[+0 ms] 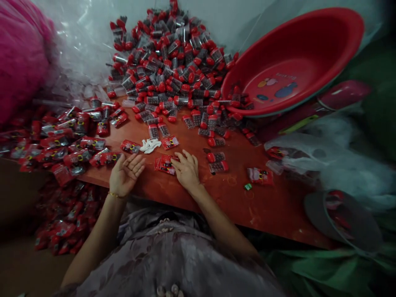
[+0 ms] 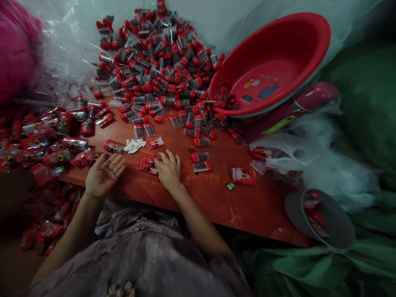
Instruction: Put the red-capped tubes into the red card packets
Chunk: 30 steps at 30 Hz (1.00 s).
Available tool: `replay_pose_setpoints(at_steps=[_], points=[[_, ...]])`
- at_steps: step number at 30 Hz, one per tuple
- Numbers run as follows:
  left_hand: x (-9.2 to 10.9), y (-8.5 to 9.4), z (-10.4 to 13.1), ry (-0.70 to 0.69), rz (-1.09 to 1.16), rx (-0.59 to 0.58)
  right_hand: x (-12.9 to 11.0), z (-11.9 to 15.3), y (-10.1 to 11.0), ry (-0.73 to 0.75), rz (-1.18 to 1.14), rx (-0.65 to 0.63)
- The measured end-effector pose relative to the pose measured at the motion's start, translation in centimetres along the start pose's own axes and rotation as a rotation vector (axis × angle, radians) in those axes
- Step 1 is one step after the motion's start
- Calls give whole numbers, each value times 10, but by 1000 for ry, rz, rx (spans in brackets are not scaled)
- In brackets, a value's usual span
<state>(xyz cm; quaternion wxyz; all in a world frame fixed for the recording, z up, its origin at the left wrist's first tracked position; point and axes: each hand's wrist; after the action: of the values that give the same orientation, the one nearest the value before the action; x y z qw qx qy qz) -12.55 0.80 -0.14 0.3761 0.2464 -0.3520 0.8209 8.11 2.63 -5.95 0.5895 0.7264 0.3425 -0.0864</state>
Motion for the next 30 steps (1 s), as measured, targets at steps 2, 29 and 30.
replay_pose_setpoints(at_steps=[2,29,30], points=[[-10,-9,5,-80,-167,-28,1,3,1,14,-27,46],[-37,-79,-4,-432,-580,-332,-4,6,43,-367,-987,277],[-37,-79,-4,-423,-567,-313,-6,7,44,-351,-925,317]])
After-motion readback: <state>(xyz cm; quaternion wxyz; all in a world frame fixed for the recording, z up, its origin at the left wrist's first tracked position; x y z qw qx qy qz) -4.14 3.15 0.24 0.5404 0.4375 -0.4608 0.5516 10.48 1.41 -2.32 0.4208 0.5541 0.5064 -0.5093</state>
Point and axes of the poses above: each hand's wrist, its own z-axis away from the middle knuckle, its own y-axis out of the back of the hand, x = y × z, and after that the axes turned 13 degrees about -z, right-handed
